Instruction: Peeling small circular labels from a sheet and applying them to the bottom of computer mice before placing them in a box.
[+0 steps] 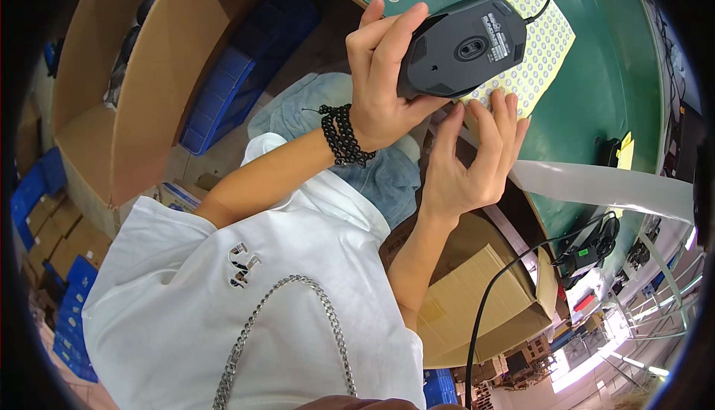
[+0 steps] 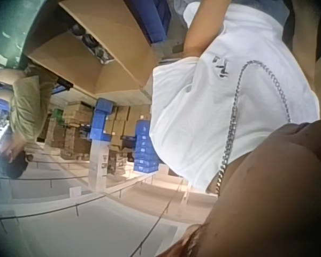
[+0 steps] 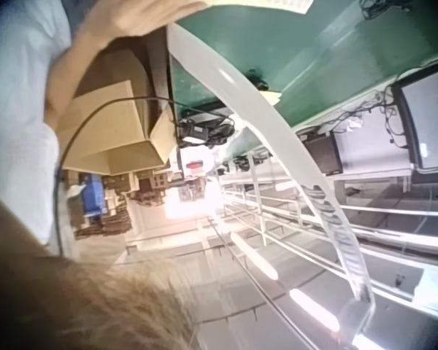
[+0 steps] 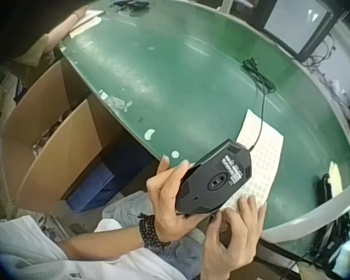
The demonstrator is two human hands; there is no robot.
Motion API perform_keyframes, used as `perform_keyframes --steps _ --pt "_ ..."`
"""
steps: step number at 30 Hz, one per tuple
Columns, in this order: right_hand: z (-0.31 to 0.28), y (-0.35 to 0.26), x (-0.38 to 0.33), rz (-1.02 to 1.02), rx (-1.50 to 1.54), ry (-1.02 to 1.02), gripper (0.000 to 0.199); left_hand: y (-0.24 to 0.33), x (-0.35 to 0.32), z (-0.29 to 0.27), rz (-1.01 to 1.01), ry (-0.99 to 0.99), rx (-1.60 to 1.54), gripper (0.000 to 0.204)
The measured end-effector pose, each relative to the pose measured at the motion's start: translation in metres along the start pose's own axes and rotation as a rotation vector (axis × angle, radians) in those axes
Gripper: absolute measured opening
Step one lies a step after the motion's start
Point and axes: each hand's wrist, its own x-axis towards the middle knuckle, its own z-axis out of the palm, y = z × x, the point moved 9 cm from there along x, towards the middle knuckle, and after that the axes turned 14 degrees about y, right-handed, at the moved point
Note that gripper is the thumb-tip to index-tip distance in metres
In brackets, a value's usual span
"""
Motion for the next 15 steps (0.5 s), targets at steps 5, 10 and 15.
perform_keyframes --steps 5,10,15 --pt "-0.0005 -0.0014 0.0026 0.008 0.005 -0.014 0.027 0.0002 0.0004 0.0009 0.03 -0.035 0.04 0.093" --pt "-0.0004 -0.0019 0.0048 0.024 0.006 -0.027 0.024 -0.0019 -0.0023 0.0029 0.077 -0.017 0.061 0.094" --pt "-0.0015 0.0059 0.0044 0.124 0.045 -0.016 0.027 -0.0039 -0.0036 0.0027 0.104 -0.004 0.065 0.092"
